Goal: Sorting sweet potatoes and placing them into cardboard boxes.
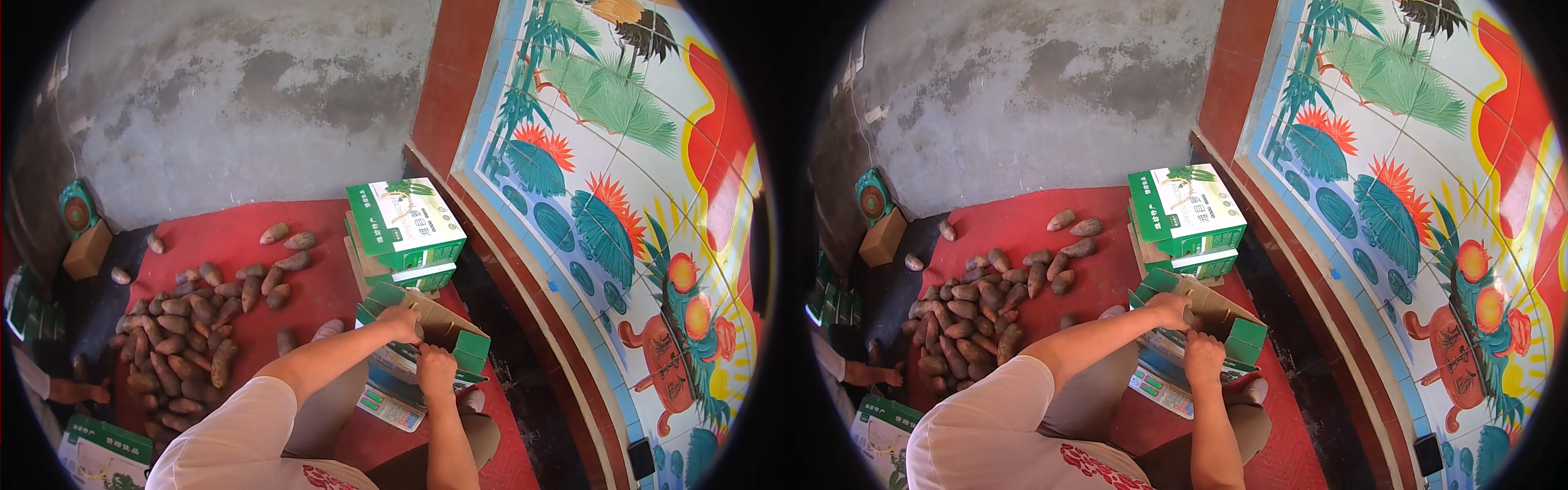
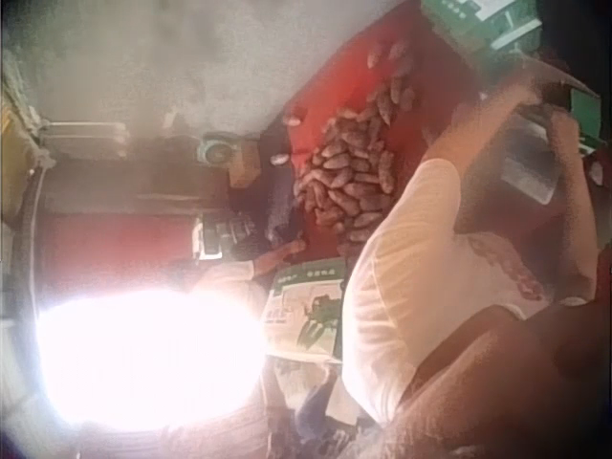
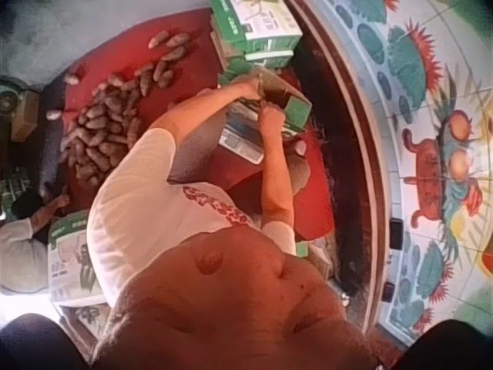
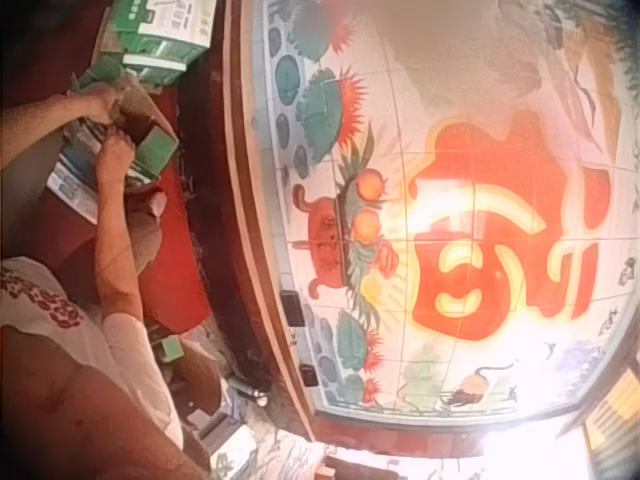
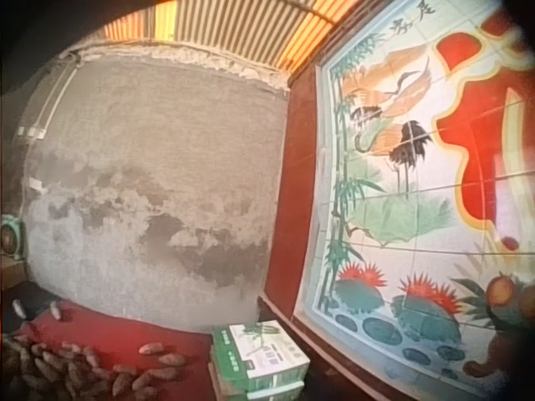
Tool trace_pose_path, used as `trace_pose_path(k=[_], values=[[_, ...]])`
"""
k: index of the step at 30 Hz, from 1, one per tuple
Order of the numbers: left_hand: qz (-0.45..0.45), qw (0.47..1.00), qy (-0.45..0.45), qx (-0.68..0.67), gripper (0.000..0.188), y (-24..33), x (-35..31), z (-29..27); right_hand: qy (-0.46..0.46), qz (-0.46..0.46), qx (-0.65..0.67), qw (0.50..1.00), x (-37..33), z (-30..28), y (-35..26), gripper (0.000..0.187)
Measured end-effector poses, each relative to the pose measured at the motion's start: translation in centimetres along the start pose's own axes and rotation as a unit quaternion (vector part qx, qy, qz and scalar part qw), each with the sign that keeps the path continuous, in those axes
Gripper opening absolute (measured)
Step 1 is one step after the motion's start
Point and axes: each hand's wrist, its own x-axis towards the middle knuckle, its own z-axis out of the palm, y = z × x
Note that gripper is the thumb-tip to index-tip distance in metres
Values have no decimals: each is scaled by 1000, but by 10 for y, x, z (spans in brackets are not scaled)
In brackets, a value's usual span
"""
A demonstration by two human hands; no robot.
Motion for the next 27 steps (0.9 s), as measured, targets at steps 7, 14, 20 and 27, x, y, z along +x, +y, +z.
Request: trace_pose_path(k=[7, 14, 20, 27], values=[[34, 992, 63, -101, 49, -11, -6, 1, -11, 5, -13, 1000, 3, -3, -2, 14], [165, 896, 378, -164, 29, -58, -76, -3, 16, -20, -27, 999, -1, 6, 5, 17], [-49, 924, 364, -108, 19, -189, -175, 54, 8, -11, 5, 1000, -1, -1, 3, 16], [-288, 914, -56, 280, 40, -380, -362, 301, 8, -29, 16, 999, 11, 0, -14, 16]])
